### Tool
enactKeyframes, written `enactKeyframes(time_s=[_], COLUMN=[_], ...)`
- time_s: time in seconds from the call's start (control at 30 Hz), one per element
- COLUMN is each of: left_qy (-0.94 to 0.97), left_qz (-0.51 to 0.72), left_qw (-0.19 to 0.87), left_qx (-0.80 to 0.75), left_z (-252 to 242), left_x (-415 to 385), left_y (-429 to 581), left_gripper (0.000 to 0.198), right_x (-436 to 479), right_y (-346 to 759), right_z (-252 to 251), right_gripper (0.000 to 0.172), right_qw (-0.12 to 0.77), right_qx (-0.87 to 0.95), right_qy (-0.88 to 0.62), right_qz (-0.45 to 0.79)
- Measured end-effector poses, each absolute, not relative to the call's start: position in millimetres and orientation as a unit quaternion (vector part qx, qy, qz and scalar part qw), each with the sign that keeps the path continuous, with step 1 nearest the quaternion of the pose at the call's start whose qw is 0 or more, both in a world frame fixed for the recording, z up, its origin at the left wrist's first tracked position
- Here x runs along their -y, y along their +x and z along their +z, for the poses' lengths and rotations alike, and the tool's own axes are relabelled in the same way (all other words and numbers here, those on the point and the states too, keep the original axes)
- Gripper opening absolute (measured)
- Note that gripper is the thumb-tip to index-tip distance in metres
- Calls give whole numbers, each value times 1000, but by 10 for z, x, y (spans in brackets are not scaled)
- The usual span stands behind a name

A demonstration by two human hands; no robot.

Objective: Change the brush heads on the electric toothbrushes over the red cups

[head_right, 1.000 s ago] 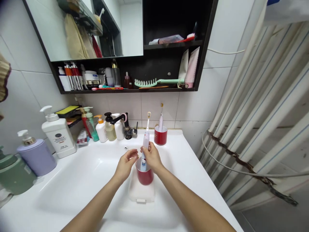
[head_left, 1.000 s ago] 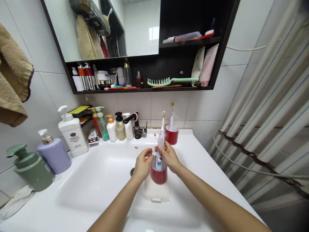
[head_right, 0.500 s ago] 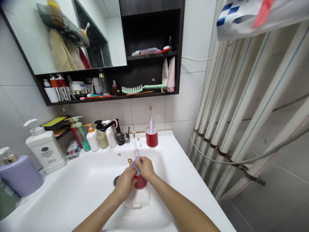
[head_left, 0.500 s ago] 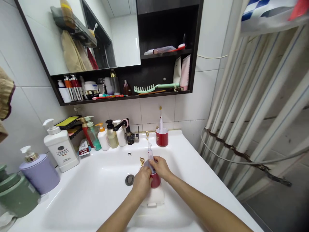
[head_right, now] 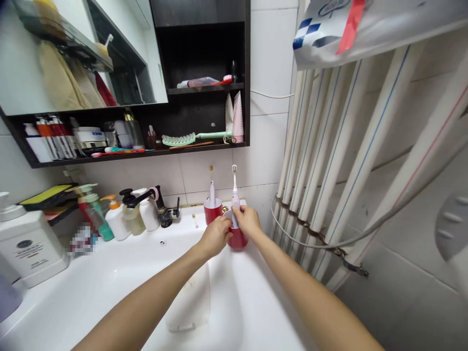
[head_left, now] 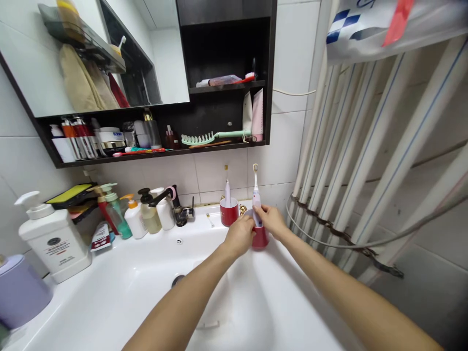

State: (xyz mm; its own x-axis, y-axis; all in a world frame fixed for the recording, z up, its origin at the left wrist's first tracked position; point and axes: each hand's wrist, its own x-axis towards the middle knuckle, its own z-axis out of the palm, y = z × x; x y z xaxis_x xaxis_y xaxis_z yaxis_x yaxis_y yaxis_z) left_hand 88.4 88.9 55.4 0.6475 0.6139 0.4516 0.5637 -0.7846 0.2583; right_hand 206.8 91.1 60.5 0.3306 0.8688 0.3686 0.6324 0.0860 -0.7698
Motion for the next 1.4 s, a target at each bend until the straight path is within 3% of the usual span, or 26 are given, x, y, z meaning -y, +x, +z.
enactKeyframes(time_s=[0.5,0.8,1.03,1.17,1.4], left_qy=[936,870,864,865,848], left_qz=[215,259,232,223,196], left_qw=[23,-10,3,6,85], left_qx=[-278,-419,-448,-449,-485], left_z=[523,411,325,185,-67], left_x=[-1911,-1886,-1579,-1154,-508], left_y=[1264,845,533,332,-42], left_gripper=[17,27,9,10,9], right_x=[-1878,-1930,-1502,-1262,-940], right_y=[2463,2471,2098,1667,1132], right_z=[579,535,640,413,5], right_gripper=[24,26,40,40,19], right_qw=[353,397,512,497,444], right_qx=[560,564,551,594,632], right_qy=[-736,-706,-652,-605,-550], right_qz=[146,160,98,186,318])
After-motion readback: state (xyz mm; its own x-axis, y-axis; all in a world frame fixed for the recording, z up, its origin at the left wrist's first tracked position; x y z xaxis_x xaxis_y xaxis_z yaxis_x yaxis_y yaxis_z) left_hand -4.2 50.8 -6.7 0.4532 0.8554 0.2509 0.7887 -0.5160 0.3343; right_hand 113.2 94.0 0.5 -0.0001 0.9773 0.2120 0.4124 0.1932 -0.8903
